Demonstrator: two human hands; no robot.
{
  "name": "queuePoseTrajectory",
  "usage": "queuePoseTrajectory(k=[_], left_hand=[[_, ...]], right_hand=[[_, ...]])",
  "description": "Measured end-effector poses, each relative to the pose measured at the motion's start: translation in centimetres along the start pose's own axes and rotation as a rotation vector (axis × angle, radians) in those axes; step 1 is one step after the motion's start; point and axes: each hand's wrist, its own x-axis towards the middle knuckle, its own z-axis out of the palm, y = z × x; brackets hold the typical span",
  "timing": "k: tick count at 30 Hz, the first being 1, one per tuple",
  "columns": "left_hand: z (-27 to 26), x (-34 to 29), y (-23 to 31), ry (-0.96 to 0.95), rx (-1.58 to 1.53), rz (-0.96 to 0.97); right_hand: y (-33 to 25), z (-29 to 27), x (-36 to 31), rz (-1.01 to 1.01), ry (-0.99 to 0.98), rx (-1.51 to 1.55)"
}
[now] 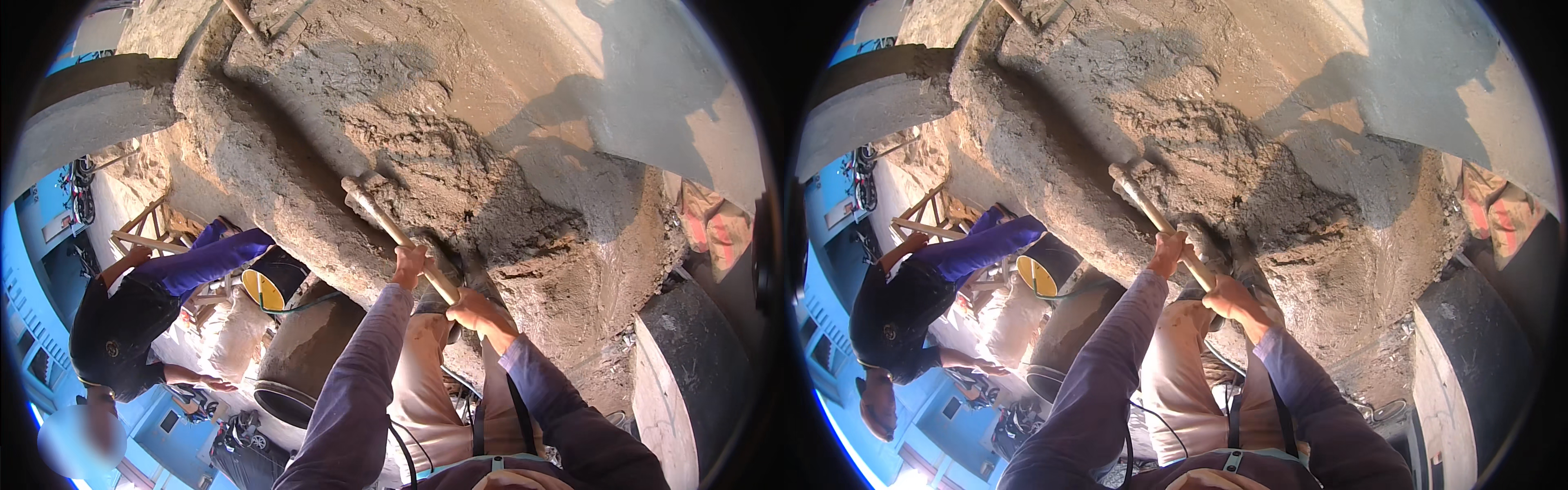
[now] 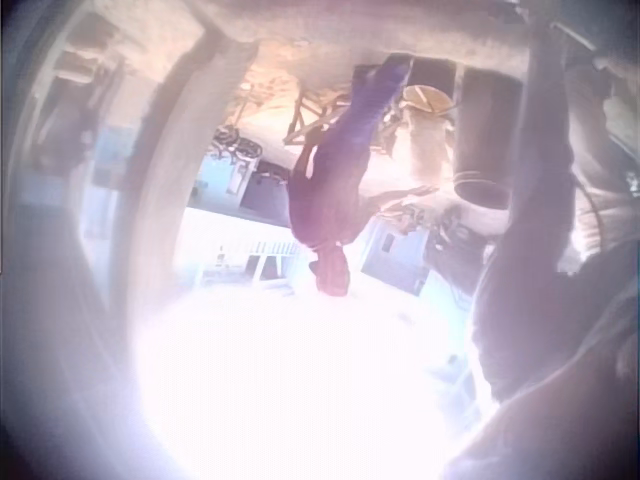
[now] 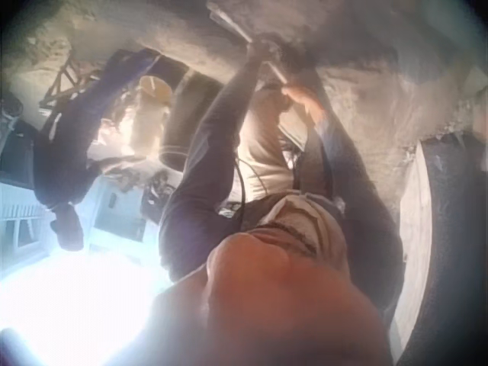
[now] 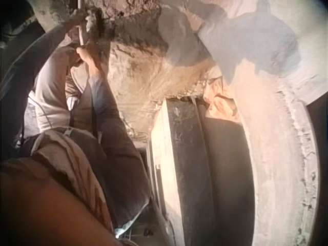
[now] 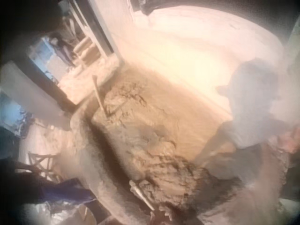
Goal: The person uses a hoe to spread and level wet concrete on a construction site floor. They repeatedly pull and push the concrete to create a flat surface while another worker assists nearby.
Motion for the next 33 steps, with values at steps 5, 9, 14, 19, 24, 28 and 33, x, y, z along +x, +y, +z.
queuePoseTrajectory(k=[5, 9, 14, 19, 24, 28, 33], left_hand=[[9.8, -1.0, -5.5, -0.124, -0.616, -0.106], [19.4, -11.2, -11.8, -0.411, -0.732, -0.444], [15.4, -16.6, -4.6, -0.490, -0.824, -0.369], [-2.2, -3.7, 14.4, -0.156, -0.776, 0.089], [-12.0, 7.0, 32.2, 0.296, -0.252, 0.610], [-9.3, 14.0, 36.2, 0.261, 0.010, 0.577], [-9.0, 13.7, 32.4, 0.111, -0.083, 0.260]], right_hand=[[16.2, -6.5, -13.8, -0.036, 0.078, 0.008], [27.2, -13.0, -23.9, 0.208, 0.208, -0.318], [23.1, -13.7, -25.0, 0.194, 0.301, -0.455], [3.4, -6.9, -4.0, -0.301, 0.370, -0.480], [-24.8, -3.8, 14.8, -0.503, 0.282, -0.274], [-36.3, -7.6, 23.4, -0.437, 0.235, -0.158], [-32.6, -6.9, 21.4, -0.245, 0.164, -0.167]])
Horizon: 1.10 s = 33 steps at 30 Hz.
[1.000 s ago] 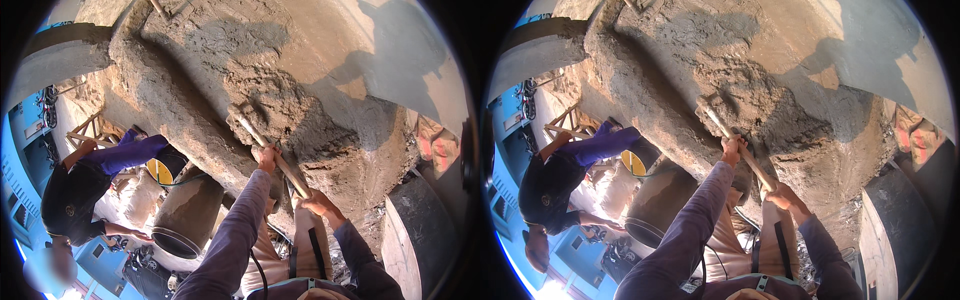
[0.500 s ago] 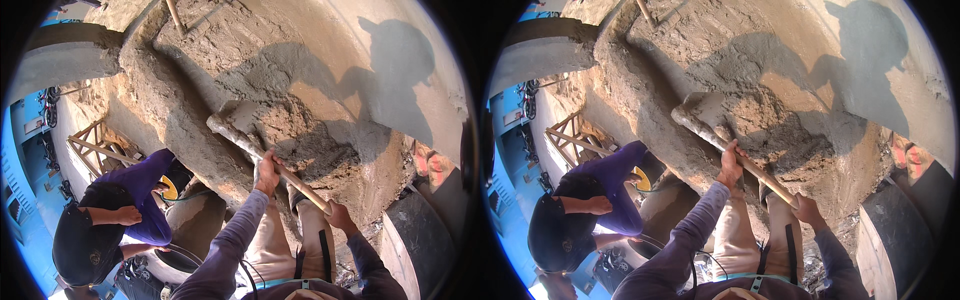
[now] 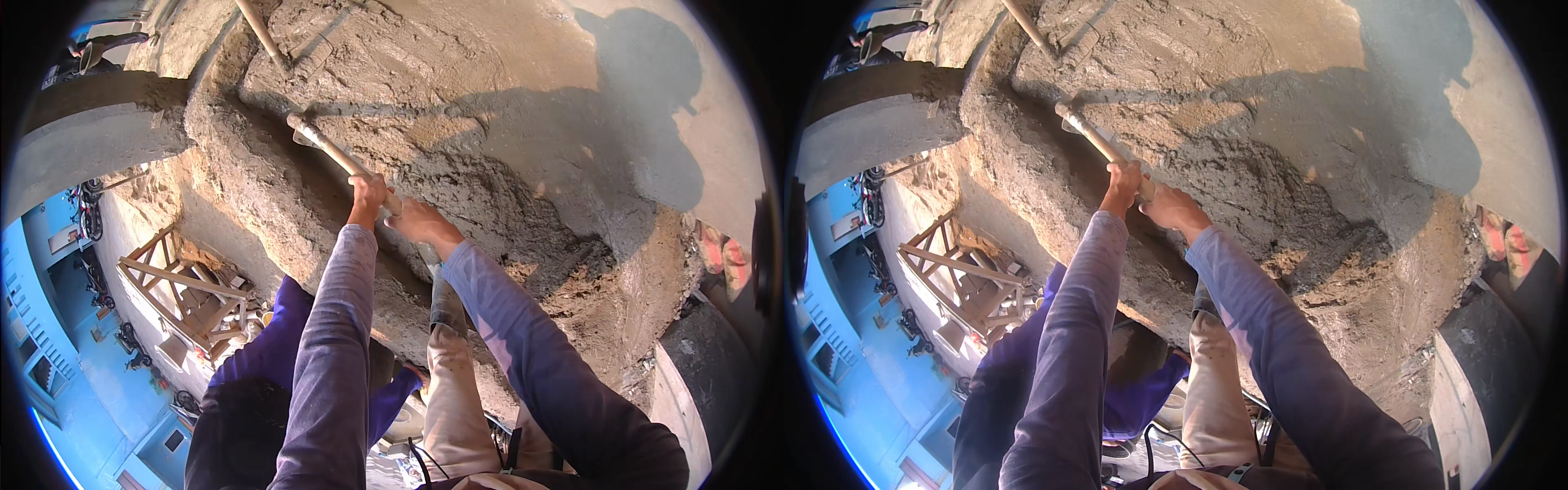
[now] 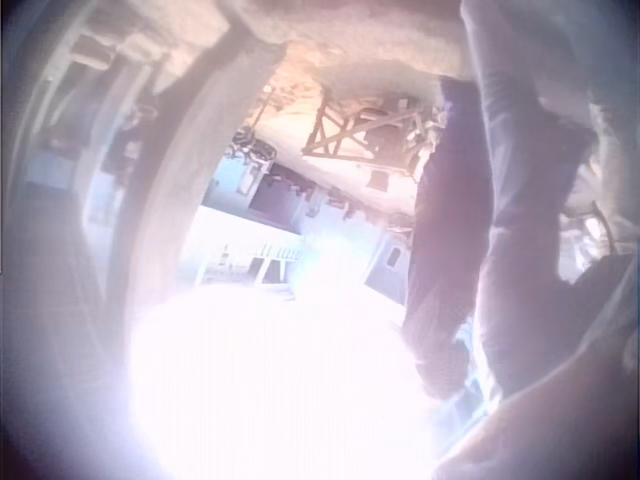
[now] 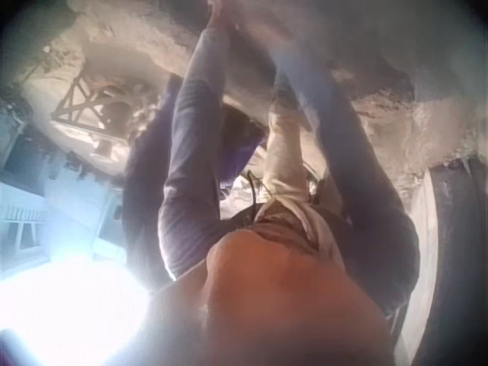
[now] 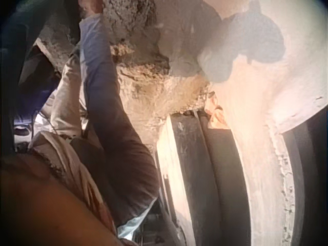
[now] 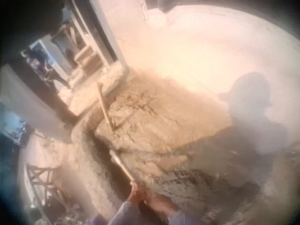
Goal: The person uses a hoe to spread and level wet concrete on a construction site floor. They repeatedly pull and push the concrete to create a flat surface while another worker assists nearby.
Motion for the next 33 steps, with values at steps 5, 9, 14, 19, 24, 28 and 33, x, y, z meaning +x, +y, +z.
queuePoseTrajectory(k=[5, 9, 14, 19, 24, 28, 33], left_hand=[[5.0, -8.4, -8.9, -0.111, 0.079, -0.057], [10.3, -17.6, -18.4, -0.358, 0.085, -0.227], [15.2, -23.3, -28.3, -0.184, -0.397, -0.358], [19.8, -37.1, -38.3, -0.710, -0.347, -0.779], [19.2, -43.8, -34.0, -0.580, -0.599, -0.946], [14.3, -36.4, -23.3, -0.489, -0.837, -0.644], [2.3, -26.4, -5.0, -0.233, -0.872, -0.237]], right_hand=[[9.8, 0.2, -10.6, 0.016, 0.037, -0.058], [18.9, -0.2, -21.8, 0.087, 0.148, -0.185], [30.4, 1.3, -38.9, 0.166, 0.148, -0.200], [38.7, 2.9, -58.1, 0.549, 0.156, -0.123], [38.6, 0.9, -64.4, 0.515, 0.248, -0.391], [29.7, -4.0, -54.1, 0.267, 0.320, -0.458], [9.7, -7.3, -42.2, -0.309, 0.344, -0.368]])
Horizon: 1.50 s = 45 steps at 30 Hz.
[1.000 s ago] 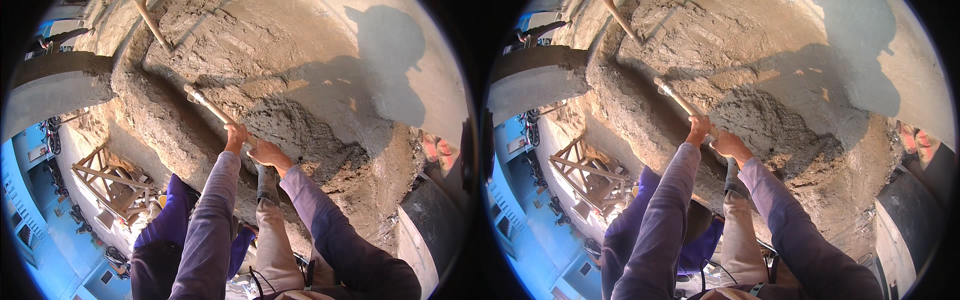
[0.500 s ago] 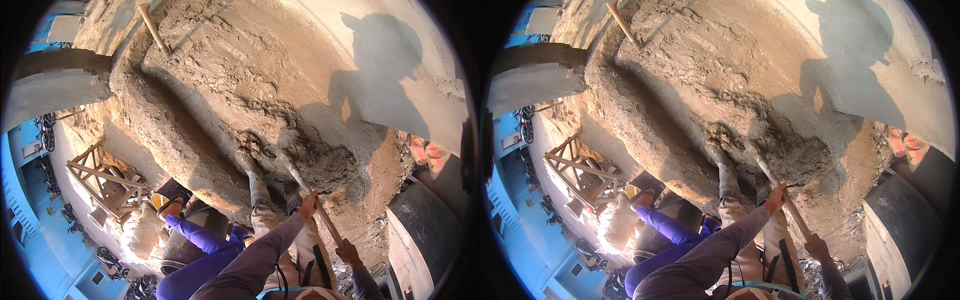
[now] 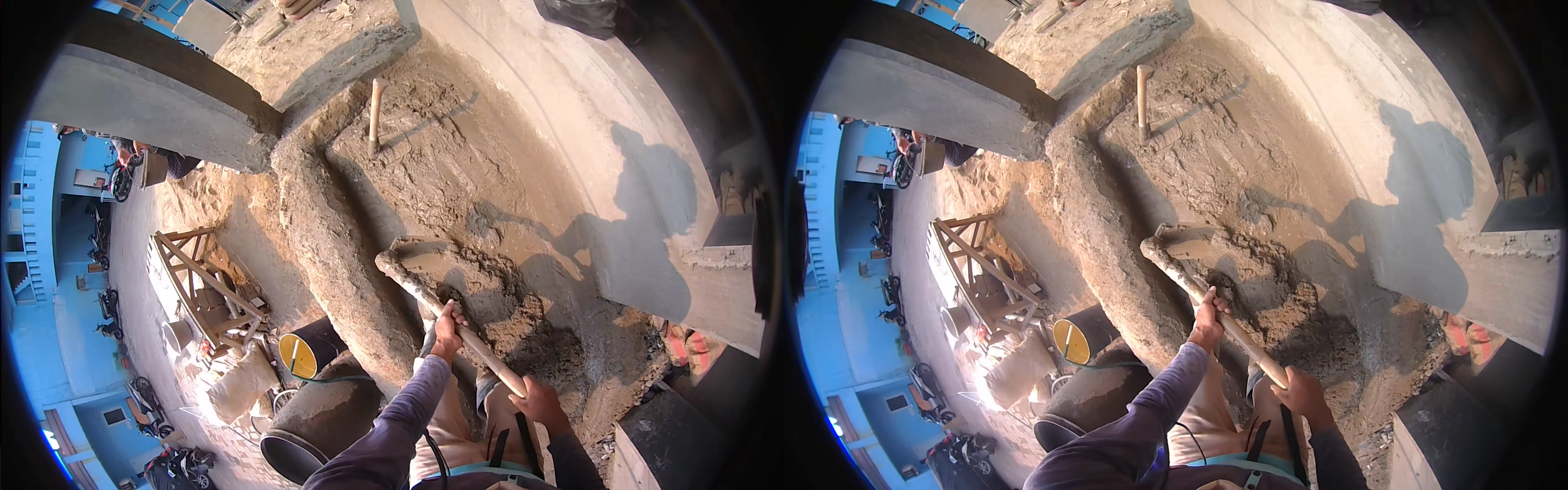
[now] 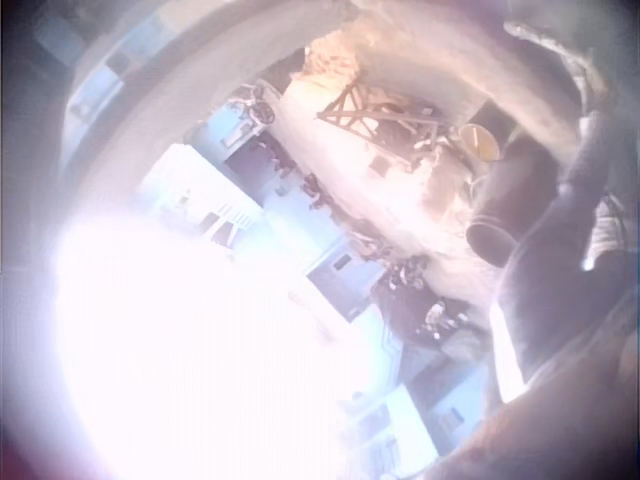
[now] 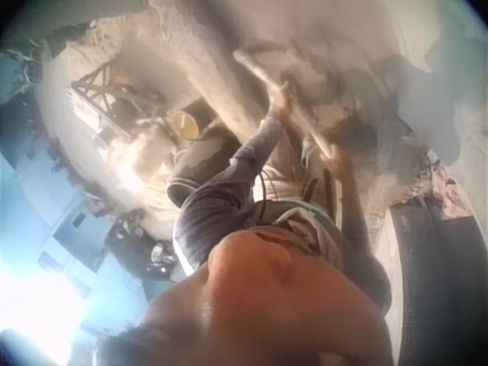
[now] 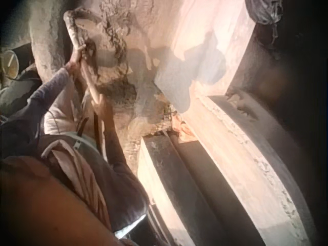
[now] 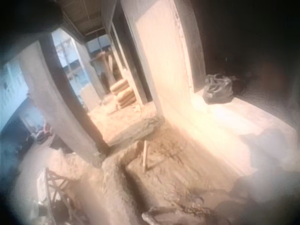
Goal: The person uses a hoe to spread and level wet concrete on a construction site floor. They repeatedly pull and push the concrete to create a flat surface while another worker assists nearby.
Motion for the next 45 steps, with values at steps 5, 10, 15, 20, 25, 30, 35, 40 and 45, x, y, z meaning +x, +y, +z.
queuePoseTrajectory(k=[5, 10, 15, 20, 25, 30, 35, 40, 45], left_hand=[[-1.1, 3.1, 19.9, 0.106, -0.026, 0.196], [-9.2, 10.2, 35.1, 0.195, 0.025, 0.140], [-8.9, 12.6, 40.6, 0.164, -0.186, -0.044], [-7.9, 13.2, 43.6, 0.163, -0.207, -0.109], [-7.9, 12.9, 45.7, 0.172, -0.180, -0.136], [-7.2, 13.4, 46.0, 0.126, -0.280, -0.175], [-8.7, 13.7, 47.2, 0.022, -0.498, -0.219], [-14.6, 9.1, 46.7, 0.115, -0.636, -0.138], [-11.1, 10.6, 42.1, 0.010, -0.831, -0.251]], right_hand=[[-11.5, -1.8, 14.6, -0.099, -0.188, 0.327], [-18.8, -3.3, 33.7, -0.162, -0.149, 0.319], [-33.3, -12.8, 60.6, -0.437, 0.430, 0.025], [-40.5, -16.2, 81.9, -0.296, 0.246, -0.748], [-33.8, -8.2, 81.4, 0.094, -0.352, -0.913], [-25.9, 0.5, 70.7, 0.294, -0.209, -0.518], [-21.3, -5.4, 71.1, 0.624, -0.376, 0.607], [-21.1, -8.8, 68.1, 0.639, -0.371, 0.572], [-4.8, -21.0, 68.1, 0.491, -0.135, -0.088]])
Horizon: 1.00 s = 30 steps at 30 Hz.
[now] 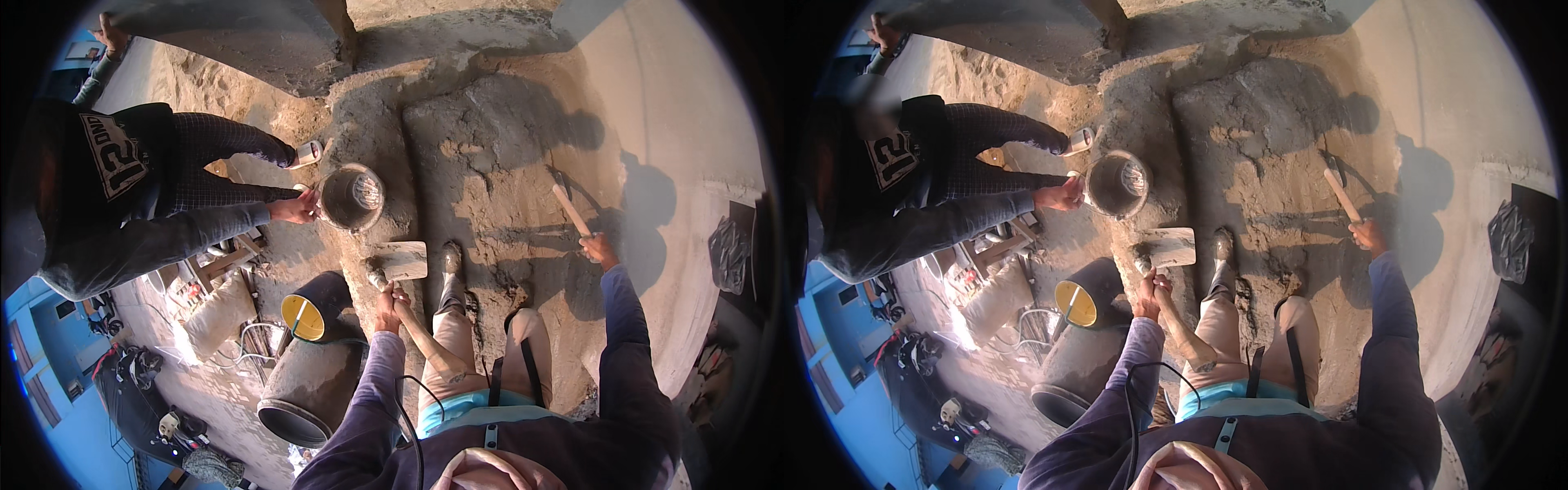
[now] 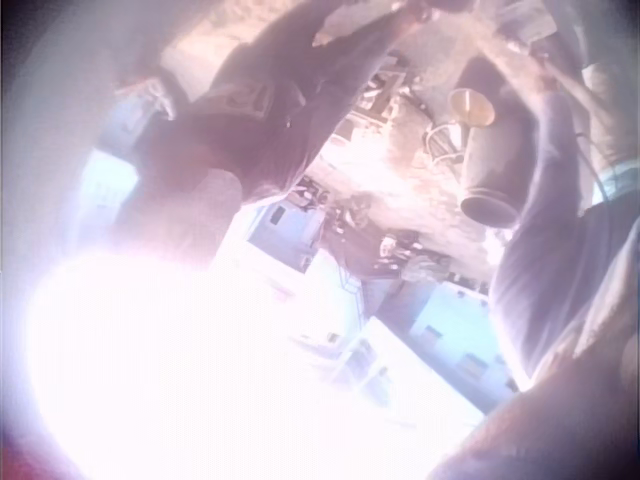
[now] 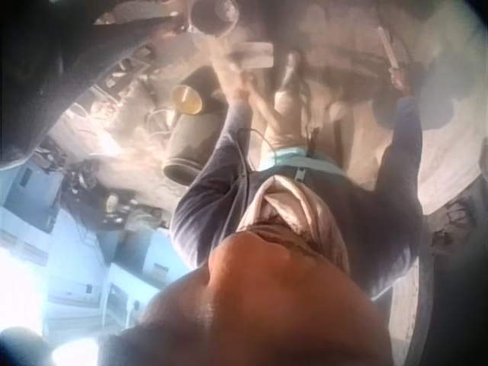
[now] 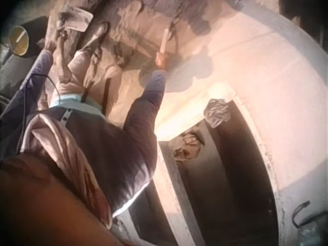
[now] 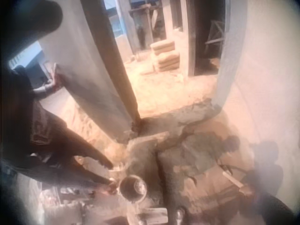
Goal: The person uses a hoe to spread and level wet concrete on a construction site floor. They repeatedly pull and push the concrete to create a flat surface while another worker assists nearby.
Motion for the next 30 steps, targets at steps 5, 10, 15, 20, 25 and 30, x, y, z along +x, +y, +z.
queuePoseTrajectory(k=[5, 10, 15, 20, 25, 30], left_hand=[[-2.5, -1.9, -2.8, 0.195, 0.209, 0.187], [-0.5, 2.8, -17.6, 0.315, 0.647, 0.371], [-3.0, 12.1, -34.1, 0.280, 0.730, 0.387], [0.7, 25.7, -35.2, 0.284, 0.865, 0.346], [15.2, 30.3, -29.3, 0.177, 1.106, 0.485], [28.2, 31.1, -21.9, -0.001, 1.180, 0.820]], right_hand=[[-4.5, 3.6, -3.4, -0.138, 0.223, -0.704], [-5.7, 9.2, -22.8, -0.467, -0.506, -0.007], [7.6, 15.4, -33.6, -0.126, -0.271, -0.286], [12.5, 22.8, -23.9, -0.206, -0.010, -0.189], [5.0, 26.5, -12.5, -0.202, -0.006, -0.002], [-3.8, 24.6, -2.9, -0.431, 0.123, 0.179]])
